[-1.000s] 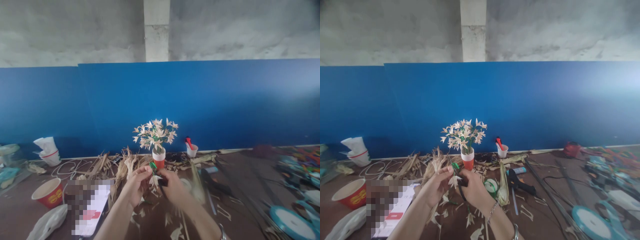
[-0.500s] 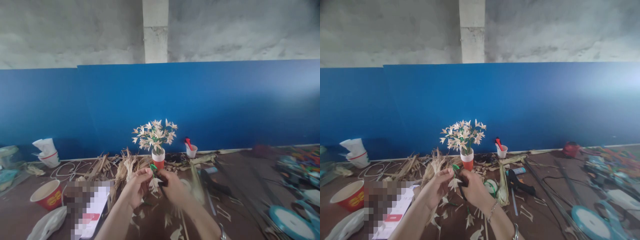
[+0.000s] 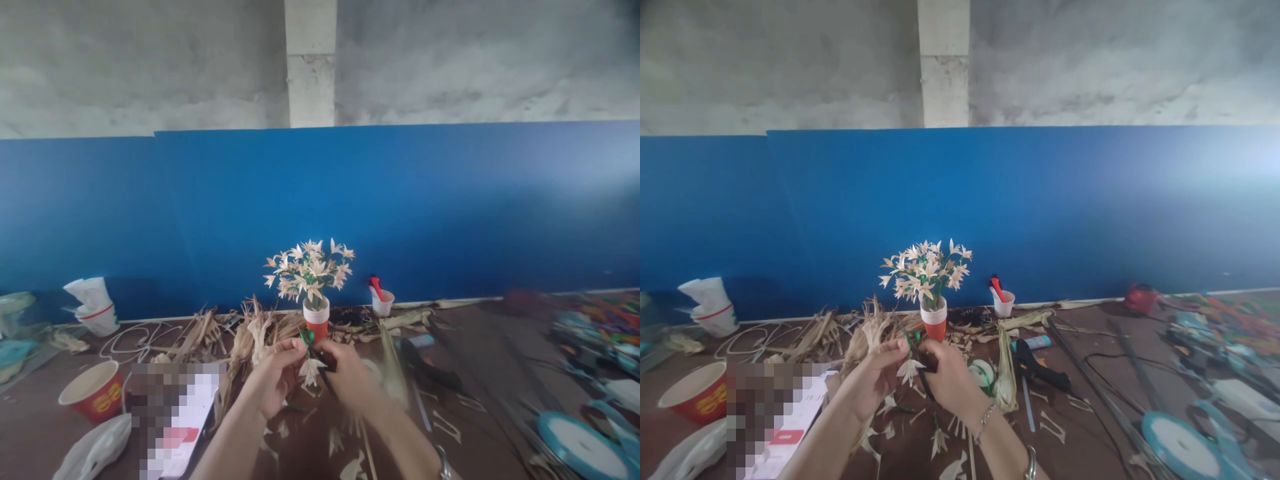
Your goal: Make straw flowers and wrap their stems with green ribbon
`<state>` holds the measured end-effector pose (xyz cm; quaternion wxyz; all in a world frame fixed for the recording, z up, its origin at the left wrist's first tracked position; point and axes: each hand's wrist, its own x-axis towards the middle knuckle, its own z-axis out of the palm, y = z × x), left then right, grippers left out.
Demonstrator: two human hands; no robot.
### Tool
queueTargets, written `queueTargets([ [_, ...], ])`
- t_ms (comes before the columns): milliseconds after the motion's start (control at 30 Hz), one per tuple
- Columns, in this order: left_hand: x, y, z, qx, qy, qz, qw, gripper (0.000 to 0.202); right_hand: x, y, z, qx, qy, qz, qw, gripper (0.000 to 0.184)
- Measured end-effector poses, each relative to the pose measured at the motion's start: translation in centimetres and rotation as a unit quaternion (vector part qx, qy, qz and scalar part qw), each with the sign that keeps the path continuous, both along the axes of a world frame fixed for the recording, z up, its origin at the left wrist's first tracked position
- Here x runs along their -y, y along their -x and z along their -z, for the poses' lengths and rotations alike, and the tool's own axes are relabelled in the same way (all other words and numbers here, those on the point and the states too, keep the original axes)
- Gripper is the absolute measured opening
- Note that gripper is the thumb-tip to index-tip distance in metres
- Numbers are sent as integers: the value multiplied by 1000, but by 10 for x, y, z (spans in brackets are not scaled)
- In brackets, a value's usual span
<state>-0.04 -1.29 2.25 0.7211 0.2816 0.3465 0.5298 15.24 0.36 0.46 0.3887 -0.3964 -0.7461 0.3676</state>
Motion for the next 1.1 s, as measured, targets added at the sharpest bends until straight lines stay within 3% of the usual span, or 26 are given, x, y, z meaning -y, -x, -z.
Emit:
queueTargets([
  [300,-4,7,-1,-13,14,-26,999,14,-13,-18,-4,-25,26,-5,999,20],
  [433,-4,9,-5,-27,24,-48,998,12,-18,-44,-10,121,22,1,992,18],
  [567,-4,10,-7,-34,39,-71,996,16,-21,-63,-9,341,63,91,934,21],
  [700,-7,13,-3,-43,41,-65,996,19,-28,-65,-1,400,63,159,900,16],
  [900,-13,19,1,-25,18,-80,996,9,-37,-59,17,450,50,188,871,32],
  [1100,-13,20,1,-27,9,-65,998,10,-45,-67,35,467,32,169,868,57],
])
